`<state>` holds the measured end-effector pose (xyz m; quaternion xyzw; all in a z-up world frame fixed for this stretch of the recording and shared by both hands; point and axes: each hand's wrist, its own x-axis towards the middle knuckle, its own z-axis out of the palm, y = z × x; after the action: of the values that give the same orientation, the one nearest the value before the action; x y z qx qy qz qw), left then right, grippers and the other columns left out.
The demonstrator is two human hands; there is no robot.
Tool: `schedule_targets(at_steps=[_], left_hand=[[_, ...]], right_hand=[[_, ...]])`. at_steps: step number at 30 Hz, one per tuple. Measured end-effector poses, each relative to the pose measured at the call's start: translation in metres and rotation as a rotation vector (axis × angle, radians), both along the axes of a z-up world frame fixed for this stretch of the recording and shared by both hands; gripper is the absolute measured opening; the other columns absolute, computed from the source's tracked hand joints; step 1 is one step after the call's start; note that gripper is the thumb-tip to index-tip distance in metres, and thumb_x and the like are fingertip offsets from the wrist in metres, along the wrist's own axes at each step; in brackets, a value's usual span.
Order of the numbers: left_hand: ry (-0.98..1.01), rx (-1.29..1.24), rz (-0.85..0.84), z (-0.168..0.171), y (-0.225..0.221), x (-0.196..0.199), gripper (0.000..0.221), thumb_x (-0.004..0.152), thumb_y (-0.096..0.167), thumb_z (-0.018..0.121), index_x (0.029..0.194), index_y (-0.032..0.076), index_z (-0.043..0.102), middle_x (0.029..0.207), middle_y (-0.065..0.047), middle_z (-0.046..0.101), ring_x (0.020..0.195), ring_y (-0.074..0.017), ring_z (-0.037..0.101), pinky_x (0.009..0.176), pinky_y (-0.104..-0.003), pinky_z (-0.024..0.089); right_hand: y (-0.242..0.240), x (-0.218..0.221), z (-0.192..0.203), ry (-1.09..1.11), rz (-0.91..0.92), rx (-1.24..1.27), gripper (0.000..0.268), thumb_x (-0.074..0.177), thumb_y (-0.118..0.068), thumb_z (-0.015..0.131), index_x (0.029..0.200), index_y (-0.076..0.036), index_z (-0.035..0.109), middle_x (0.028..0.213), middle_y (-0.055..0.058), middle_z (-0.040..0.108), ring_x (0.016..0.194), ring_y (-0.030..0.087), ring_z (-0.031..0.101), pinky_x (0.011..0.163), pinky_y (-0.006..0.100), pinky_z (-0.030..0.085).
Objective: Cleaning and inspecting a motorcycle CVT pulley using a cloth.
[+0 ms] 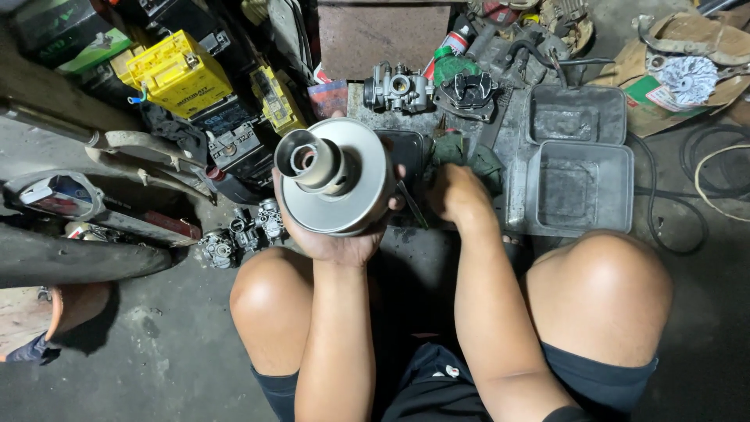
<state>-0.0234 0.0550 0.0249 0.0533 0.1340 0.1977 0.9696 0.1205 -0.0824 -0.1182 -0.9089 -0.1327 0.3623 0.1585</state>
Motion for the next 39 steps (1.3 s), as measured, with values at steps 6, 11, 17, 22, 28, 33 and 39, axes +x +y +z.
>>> schedule_targets(at_steps=[6,11,17,22,28,33,39], left_hand=[[-0.049,0.084,-0.030,-0.010,-0.007,0.002,0.077,0.091,0.059,0.048,0.144,0.004,0.048,0.144,-0.023,0.048,0.121,-0.0499,0.054,0.092,-0.062,0.047],[-0.085,0.148,-0.045,-0.024,-0.011,0.005,0.078,0.096,0.056,0.046,0.153,0.003,0.041,0.155,-0.022,0.043,0.128,-0.0474,0.052,0.106,-0.066,0.043],[-0.165,0.228,-0.190,-0.033,-0.019,0.008,0.086,0.098,0.058,0.044,0.160,-0.001,0.032,0.145,-0.029,0.053,0.130,-0.0447,0.054,0.108,-0.063,0.045],[-0.140,0.219,-0.211,-0.027,-0.025,0.008,0.085,0.098,0.057,0.046,0.159,-0.001,0.035,0.142,-0.029,0.055,0.128,-0.0441,0.056,0.104,-0.062,0.048],[-0.127,0.035,-0.198,-0.034,-0.027,0.006,0.057,0.106,0.047,0.045,0.129,-0.002,0.062,0.116,-0.017,0.071,0.097,-0.0236,0.070,0.088,-0.035,0.058],[-0.086,0.021,-0.193,-0.030,-0.029,0.008,0.052,0.106,0.044,0.045,0.125,-0.001,0.064,0.112,-0.015,0.073,0.094,-0.0217,0.070,0.085,-0.034,0.058],[-0.101,0.010,-0.183,-0.029,-0.029,0.010,0.051,0.108,0.042,0.043,0.126,-0.001,0.063,0.113,-0.017,0.073,0.094,-0.0236,0.072,0.083,-0.034,0.061]], right_hand=[[-0.013,-0.006,0.094,-0.144,-0.113,0.369,0.051,0.092,-0.007,0.051,0.140,-0.024,0.063,0.128,0.008,0.071,0.129,0.040,0.056,0.112,0.050,0.044],[-0.019,-0.022,0.125,-0.235,-0.241,0.915,0.025,0.102,-0.024,0.065,0.123,-0.013,0.070,0.108,0.011,0.076,0.104,0.029,0.069,0.096,0.047,0.056],[-0.038,-0.032,0.147,-0.107,0.014,1.348,0.060,0.097,-0.040,0.066,0.139,0.001,0.055,0.136,0.018,0.059,0.123,0.024,0.057,0.107,0.045,0.047],[-0.045,-0.032,0.163,-0.084,0.345,1.278,0.128,0.057,-0.052,0.093,0.157,0.000,0.033,0.164,0.022,0.029,0.152,0.038,0.027,0.119,0.062,0.026],[-0.035,-0.042,0.177,-0.286,0.406,1.109,0.132,0.043,-0.025,0.101,0.154,0.000,0.034,0.155,0.019,0.047,0.143,0.034,0.050,0.123,0.042,0.037],[-0.034,-0.044,0.171,-0.331,0.346,1.127,0.125,0.047,-0.028,0.101,0.151,0.001,0.039,0.152,0.020,0.050,0.141,0.034,0.052,0.121,0.042,0.039],[-0.029,-0.048,0.170,-0.393,0.303,1.164,0.125,0.050,-0.026,0.102,0.153,0.002,0.036,0.146,0.021,0.056,0.135,0.034,0.059,0.119,0.043,0.043]])
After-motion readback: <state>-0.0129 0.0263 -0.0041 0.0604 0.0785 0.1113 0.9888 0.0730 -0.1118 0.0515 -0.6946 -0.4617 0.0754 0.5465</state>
